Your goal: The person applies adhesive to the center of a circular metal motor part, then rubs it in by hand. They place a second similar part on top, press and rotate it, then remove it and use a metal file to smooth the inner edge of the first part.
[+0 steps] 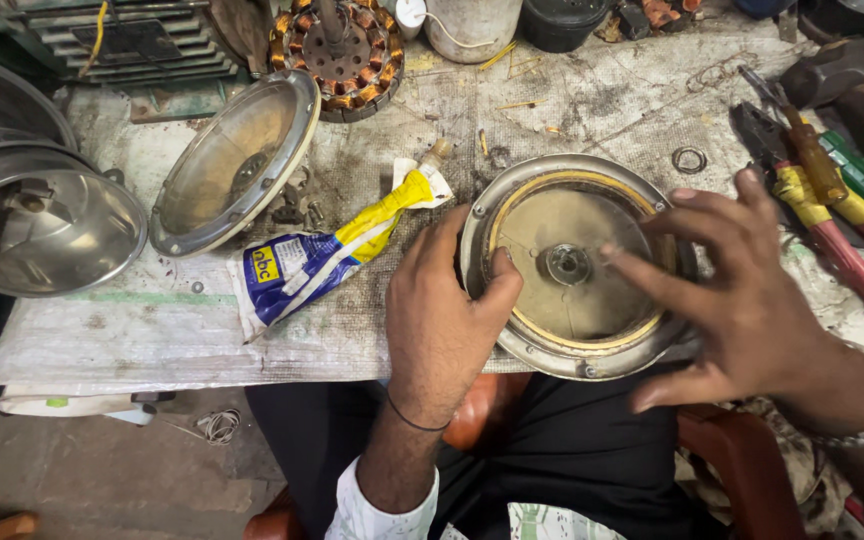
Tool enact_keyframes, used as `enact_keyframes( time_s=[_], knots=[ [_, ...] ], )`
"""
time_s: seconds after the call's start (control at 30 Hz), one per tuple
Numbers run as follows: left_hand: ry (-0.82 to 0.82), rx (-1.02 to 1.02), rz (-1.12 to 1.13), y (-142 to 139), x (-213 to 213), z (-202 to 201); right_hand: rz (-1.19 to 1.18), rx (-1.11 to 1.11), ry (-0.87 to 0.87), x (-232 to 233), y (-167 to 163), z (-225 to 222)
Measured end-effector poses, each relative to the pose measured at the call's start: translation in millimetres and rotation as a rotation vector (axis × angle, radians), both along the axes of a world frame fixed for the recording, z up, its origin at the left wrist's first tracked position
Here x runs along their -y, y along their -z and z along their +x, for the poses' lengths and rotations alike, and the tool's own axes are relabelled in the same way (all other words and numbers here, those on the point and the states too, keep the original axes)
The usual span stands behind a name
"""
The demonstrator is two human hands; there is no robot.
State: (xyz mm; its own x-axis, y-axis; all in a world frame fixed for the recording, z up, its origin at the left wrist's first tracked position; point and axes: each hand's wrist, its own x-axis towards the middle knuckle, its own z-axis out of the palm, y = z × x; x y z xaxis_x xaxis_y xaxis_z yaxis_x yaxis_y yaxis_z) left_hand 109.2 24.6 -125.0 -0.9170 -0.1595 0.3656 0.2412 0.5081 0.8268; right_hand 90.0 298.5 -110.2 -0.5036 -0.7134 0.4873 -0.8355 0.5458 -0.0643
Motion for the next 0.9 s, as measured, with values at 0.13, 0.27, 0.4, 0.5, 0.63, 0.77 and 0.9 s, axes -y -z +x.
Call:
enact_keyframes(
  time_s=[0.13, 0.27, 0.4, 0.5, 0.63, 0.77, 0.9],
  knots=[
    [-0.004, 0.000, -0.017, 0.9, -0.3, -0.5, -0.085, 0.062, 0.177, -28.5, -1.8, 23.0],
    [-0.010, -0.023, -0.026, 2.3, 0.2, 0.2, -0.467, 0.328, 0.178, -37.8, 25.6, 61.8],
    [-0.104, -0.050, -0.112, -0.4, -3.0, 4.0, -0.774, 0.824, -0.088, -17.5, 64.5, 103.3],
    [-0.176, -0.242, -0.210, -7.4, -4.5, 10.8, -0.896, 1.132, -0.181, 2.5, 85.0, 113.3],
    [0.344, -0.384, -0.291, -16.6, 8.4, 15.8, -1.004, 1.310, -0.245, 12.0, 91.8, 109.8],
    [0.604, -0.328, -0.386, -16.1, 13.7, 13.4, -1.000, 1.323, -0.274, 10.3, 99.2, 102.7],
    [0.667, -0.287, -0.418, -11.2, 12.4, 11.7, -0.968, 1.302, -0.205, 5.0, 113.6, 107.4]
  ],
)
